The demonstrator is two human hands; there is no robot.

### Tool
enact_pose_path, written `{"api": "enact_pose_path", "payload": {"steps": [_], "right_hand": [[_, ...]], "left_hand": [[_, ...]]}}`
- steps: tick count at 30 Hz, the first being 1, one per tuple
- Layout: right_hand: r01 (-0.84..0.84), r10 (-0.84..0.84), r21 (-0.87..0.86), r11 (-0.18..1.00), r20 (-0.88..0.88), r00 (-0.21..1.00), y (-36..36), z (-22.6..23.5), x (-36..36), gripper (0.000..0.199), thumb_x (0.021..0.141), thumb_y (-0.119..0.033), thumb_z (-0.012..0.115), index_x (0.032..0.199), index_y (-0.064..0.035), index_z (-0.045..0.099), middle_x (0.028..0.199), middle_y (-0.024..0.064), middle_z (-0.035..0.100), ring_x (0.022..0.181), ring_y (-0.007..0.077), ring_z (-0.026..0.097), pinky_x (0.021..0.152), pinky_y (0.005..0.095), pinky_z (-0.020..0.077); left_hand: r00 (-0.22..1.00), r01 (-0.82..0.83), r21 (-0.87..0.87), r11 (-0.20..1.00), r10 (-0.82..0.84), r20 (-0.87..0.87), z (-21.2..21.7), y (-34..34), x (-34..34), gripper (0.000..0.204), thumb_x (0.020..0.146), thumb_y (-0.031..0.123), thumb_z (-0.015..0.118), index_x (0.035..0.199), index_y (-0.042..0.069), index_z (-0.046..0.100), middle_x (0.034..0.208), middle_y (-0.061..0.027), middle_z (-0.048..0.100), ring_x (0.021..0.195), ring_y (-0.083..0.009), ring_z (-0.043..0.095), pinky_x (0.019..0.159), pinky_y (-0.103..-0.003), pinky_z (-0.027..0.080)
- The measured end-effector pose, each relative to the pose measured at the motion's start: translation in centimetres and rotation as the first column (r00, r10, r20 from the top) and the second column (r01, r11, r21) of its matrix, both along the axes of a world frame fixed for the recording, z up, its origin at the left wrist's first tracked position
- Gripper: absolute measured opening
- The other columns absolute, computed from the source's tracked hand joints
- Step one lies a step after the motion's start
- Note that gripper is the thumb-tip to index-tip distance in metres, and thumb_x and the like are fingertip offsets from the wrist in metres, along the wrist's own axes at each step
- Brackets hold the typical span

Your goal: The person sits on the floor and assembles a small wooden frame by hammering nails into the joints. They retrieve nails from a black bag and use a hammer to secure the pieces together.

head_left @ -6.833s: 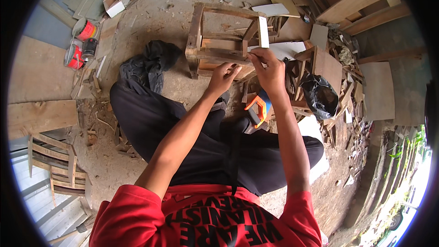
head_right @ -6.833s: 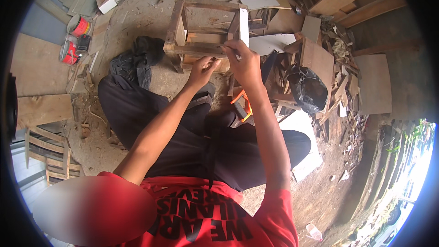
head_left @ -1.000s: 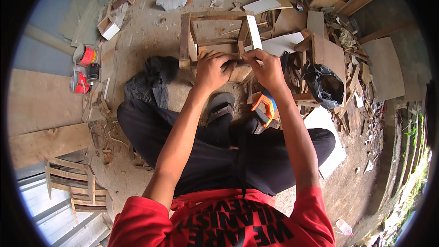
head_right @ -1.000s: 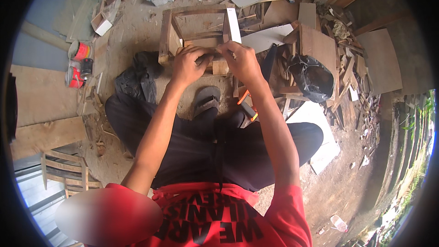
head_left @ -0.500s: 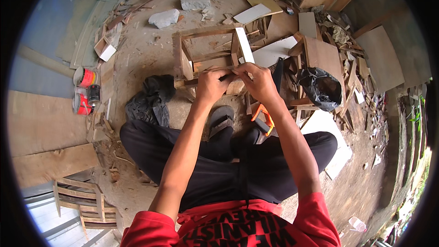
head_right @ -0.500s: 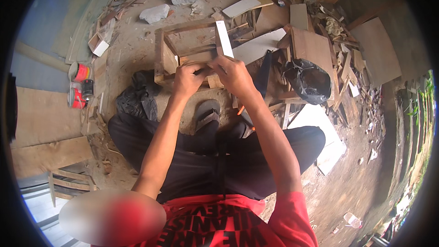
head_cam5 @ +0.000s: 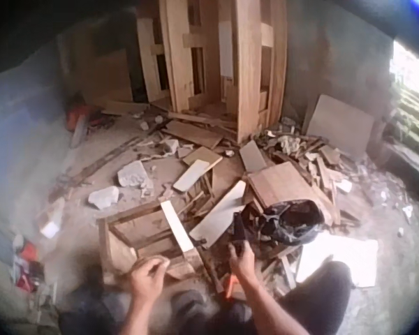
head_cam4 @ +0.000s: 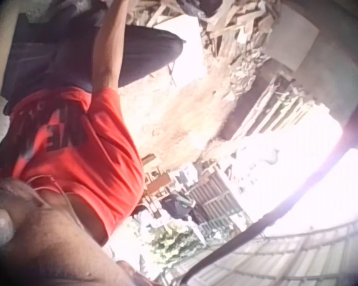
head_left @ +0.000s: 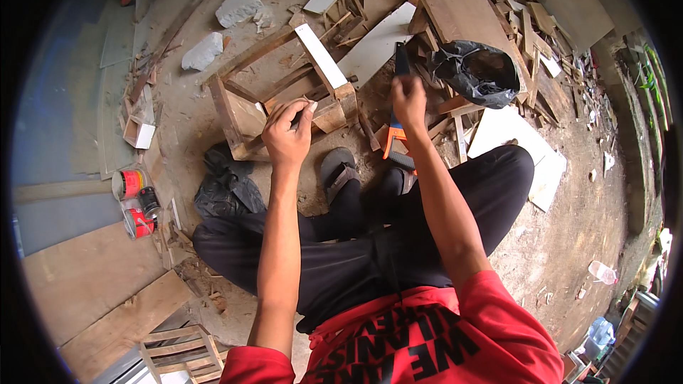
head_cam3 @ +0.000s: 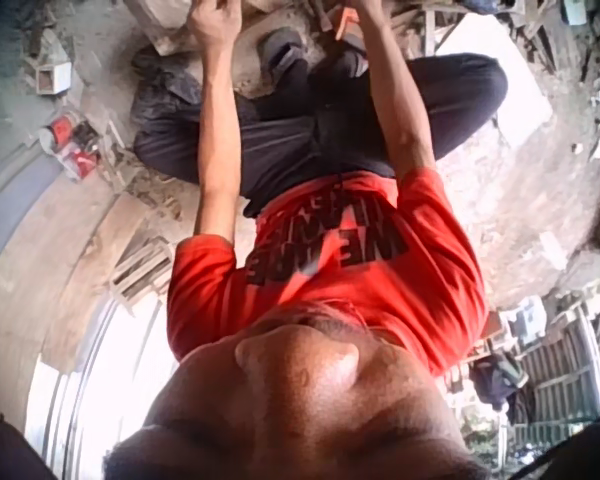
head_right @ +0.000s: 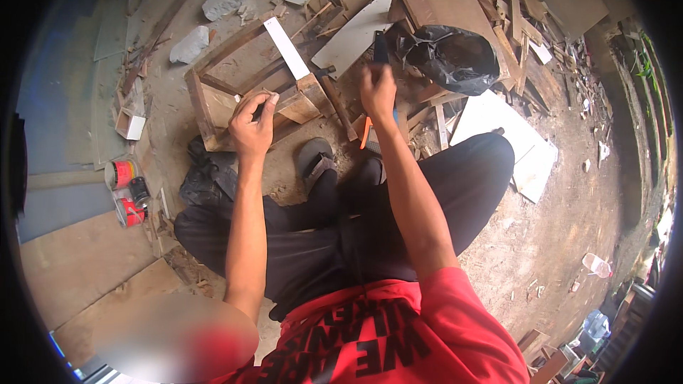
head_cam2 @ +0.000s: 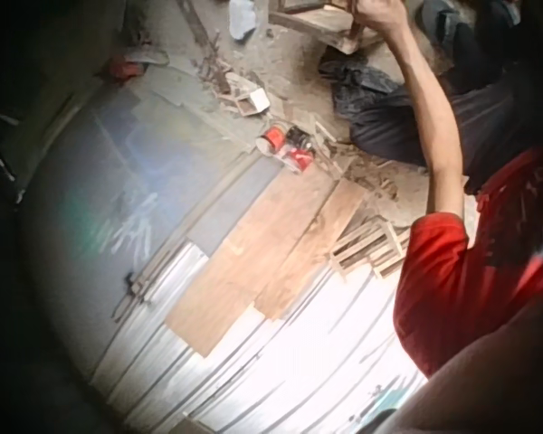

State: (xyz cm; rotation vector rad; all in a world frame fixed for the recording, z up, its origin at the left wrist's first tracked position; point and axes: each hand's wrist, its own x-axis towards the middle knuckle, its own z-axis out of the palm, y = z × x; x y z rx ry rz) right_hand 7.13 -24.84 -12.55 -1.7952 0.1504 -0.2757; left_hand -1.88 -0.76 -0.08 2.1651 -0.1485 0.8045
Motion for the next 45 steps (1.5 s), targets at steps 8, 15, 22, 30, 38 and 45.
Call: {"api": "enact_pose_path", "payload": {"steps": [8,15,22,30,38,45], "right_hand": [[-0.514,0.358,-0.555,0.654,-0.372,0.857,1.8,-13.7,-4.4,0.038,0.088,-0.022,0.067,0.112,0.0059,0.058,0.099,0.0294,0.068,0.098,0.0477,0.065,0.089,0.0493,0.0527],[-0.588,0.349,-0.687,0.427,-0.474,0.808,4.5,-13.5,-5.4,0.050,0.088,-0.016,0.062,0.129,0.0090,0.050,0.127,0.0296,0.055,0.113,0.0444,0.060,0.099,0.0481,0.0503],[-0.607,0.294,-0.706,0.364,-0.532,0.794,4.5,-13.7,-4.9,0.048,0.089,-0.017,0.061,0.130,0.0051,0.050,0.122,0.0268,0.055,0.118,0.0402,0.059,0.095,0.0445,0.0529],[-0.486,0.202,-0.620,0.616,-0.473,0.858,4.7,-14.4,-3.4,0.061,0.086,-0.031,0.068,0.123,0.0128,0.049,0.110,0.0302,0.063,0.100,0.0455,0.066,0.088,0.0480,0.0557],[-0.381,0.149,-0.479,0.791,-0.452,0.879,2.4,-8.4,0.6,0.061,0.091,-0.053,0.065,0.084,0.0078,0.068,0.089,0.0329,0.068,0.095,0.0443,0.069,0.084,0.0486,0.0536],[-0.308,0.396,0.268,0.913,-0.394,0.829,1.7,9.5,-0.9,0.056,0.102,-0.054,0.051,0.098,0.0007,0.060,0.071,0.0063,0.058,0.057,0.0152,0.057,0.052,0.0309,0.0466]], "left_hand": [[1.000,0.008,-0.017,1.000,-0.009,-0.024,0.2,0.2,0.0,0.010,0.089,0.011,0.073,0.092,0.001,0.073,0.089,-0.0096,0.074,0.084,-0.0267,0.070,0.076,-0.035,0.053],[1.000,-0.022,0.074,0.997,0.022,-0.003,-0.2,0.3,-0.2,0.010,0.090,0.010,0.071,0.090,0.001,0.070,0.090,-0.0087,0.073,0.084,-0.0277,0.069,0.076,-0.036,0.053],[1.000,-0.007,0.074,0.997,0.008,-0.006,-0.3,0.2,-0.1,0.010,0.091,0.010,0.071,0.089,0.000,0.070,0.090,-0.0087,0.074,0.085,-0.0269,0.070,0.077,-0.036,0.054],[1.000,-0.005,0.060,0.998,0.005,-0.010,-0.1,0.1,0.0,0.008,0.089,0.009,0.072,0.088,0.001,0.070,0.090,-0.0086,0.074,0.084,-0.0266,0.070,0.077,-0.036,0.053],[1.000,-0.013,0.104,0.995,0.011,0.019,0.3,0.0,0.2,0.006,0.088,0.010,0.072,0.088,0.004,0.071,0.089,-0.0065,0.074,0.084,-0.0250,0.069,0.075,-0.036,0.054],[1.000,-0.025,0.039,0.999,0.025,0.006,0.3,0.7,-0.1,0.008,0.088,0.010,0.073,0.089,0.003,0.073,0.089,-0.0080,0.074,0.085,-0.0252,0.071,0.075,-0.035,0.055]]}}
